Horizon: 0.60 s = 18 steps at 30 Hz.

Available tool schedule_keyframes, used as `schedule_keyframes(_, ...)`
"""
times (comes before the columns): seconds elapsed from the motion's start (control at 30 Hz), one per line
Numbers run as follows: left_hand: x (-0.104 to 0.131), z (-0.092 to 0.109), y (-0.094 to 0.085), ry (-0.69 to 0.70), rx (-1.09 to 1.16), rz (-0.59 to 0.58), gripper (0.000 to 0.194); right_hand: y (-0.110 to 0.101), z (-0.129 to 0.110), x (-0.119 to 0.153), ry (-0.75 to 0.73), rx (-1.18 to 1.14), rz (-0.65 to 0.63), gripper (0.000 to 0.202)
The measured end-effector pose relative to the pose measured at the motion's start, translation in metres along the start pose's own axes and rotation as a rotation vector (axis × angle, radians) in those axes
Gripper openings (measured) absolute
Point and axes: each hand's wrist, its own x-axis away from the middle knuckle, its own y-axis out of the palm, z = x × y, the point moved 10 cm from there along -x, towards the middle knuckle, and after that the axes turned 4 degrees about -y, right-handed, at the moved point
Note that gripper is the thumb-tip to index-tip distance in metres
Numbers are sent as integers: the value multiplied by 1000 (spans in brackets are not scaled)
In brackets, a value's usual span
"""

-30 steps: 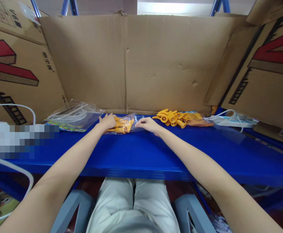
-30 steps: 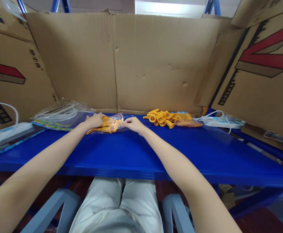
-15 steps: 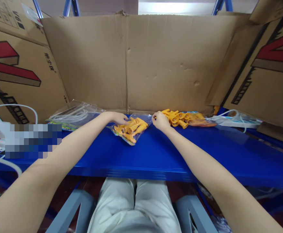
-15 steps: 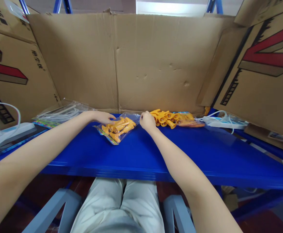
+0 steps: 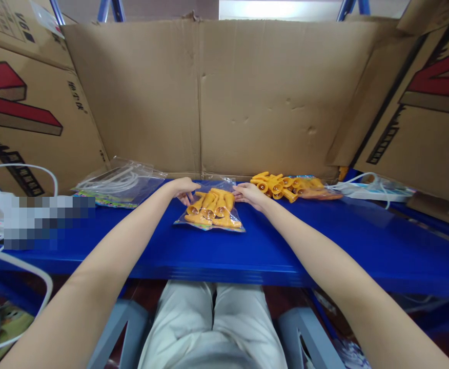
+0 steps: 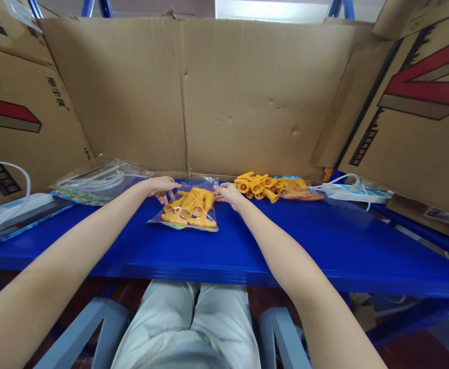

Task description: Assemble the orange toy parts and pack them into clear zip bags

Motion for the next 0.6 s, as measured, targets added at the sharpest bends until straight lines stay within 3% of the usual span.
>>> schedule_keyframes(0.13,-11,-8,7,23,55,-48,38,0,1,1,22,-43,-14,21)
schedule_keyframes(0.37,-24,-8,6,221,220,37,13,-3,-3,5,9,-39,13,24)
schedule_keyframes(0.6,-20,-5,9,268,551,-20,16,-5,-2,2,-9,-112,-26,22)
